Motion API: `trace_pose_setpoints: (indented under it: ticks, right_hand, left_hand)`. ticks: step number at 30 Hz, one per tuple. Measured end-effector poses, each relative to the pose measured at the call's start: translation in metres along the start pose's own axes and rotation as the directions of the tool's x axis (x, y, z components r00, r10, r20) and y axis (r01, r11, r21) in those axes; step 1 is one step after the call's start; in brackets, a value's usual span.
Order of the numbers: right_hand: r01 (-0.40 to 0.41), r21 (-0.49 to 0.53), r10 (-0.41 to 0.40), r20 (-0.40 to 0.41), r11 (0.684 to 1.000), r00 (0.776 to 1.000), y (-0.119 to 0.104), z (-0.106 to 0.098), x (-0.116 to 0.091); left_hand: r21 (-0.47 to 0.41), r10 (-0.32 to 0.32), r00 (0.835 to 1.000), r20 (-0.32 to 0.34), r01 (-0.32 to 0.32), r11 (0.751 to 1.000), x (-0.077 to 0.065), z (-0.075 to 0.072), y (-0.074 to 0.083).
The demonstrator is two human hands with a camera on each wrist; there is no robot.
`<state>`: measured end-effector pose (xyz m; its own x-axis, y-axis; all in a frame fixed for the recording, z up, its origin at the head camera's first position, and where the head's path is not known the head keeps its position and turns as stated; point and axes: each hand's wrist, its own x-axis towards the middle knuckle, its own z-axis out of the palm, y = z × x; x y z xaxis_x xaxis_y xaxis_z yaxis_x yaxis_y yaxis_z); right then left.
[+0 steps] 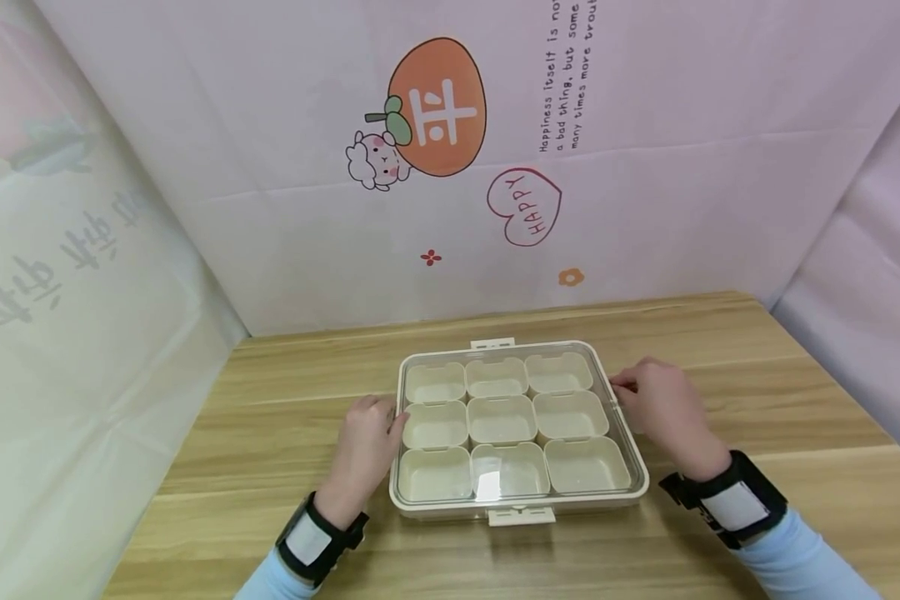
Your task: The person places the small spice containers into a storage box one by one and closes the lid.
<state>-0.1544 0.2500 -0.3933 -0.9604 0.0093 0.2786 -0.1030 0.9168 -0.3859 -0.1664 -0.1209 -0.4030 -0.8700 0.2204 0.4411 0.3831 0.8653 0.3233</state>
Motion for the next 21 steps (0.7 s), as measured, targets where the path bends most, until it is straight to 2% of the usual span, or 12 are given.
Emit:
trace_pose_setpoints:
  ticks: [4,8,12,15,17,21]
  right_hand:
    - [0.017,0.033,-0.018,0.028,0.999,0.999,0.004,0.000,0.001]
    - [0.000,0.087,-0.012,0.145,0.996,0.989,0.008,-0.003,0.001]
    - [-0.083,0.128,0.039,0.312,0.988,0.949,0.008,-0.010,0.001]
    - [-0.118,0.131,0.058,0.389,0.984,0.919,0.006,-0.014,0.001]
    - [-0.116,0.124,0.056,0.410,0.985,0.910,0.004,-0.015,0.001]
    - [-0.111,0.118,0.053,0.414,0.987,0.909,0.004,-0.014,0.002]
  left_hand:
    - [-0.015,-0.015,1.000,0.006,0.015,1.000,0.000,0.000,0.000]
    - [-0.034,-0.026,1.000,0.007,0.027,0.999,0.000,-0.001,0.000]
    - [-0.044,-0.031,0.999,0.006,0.031,0.999,0.000,-0.001,-0.001]
    - [-0.058,-0.046,0.999,0.015,0.047,0.997,0.001,-0.001,-0.002]
    - [-0.072,-0.060,0.998,0.026,0.062,0.995,0.002,-0.001,-0.003]
    - [-0.130,-0.118,0.992,0.044,0.123,0.984,0.004,0.001,-0.005]
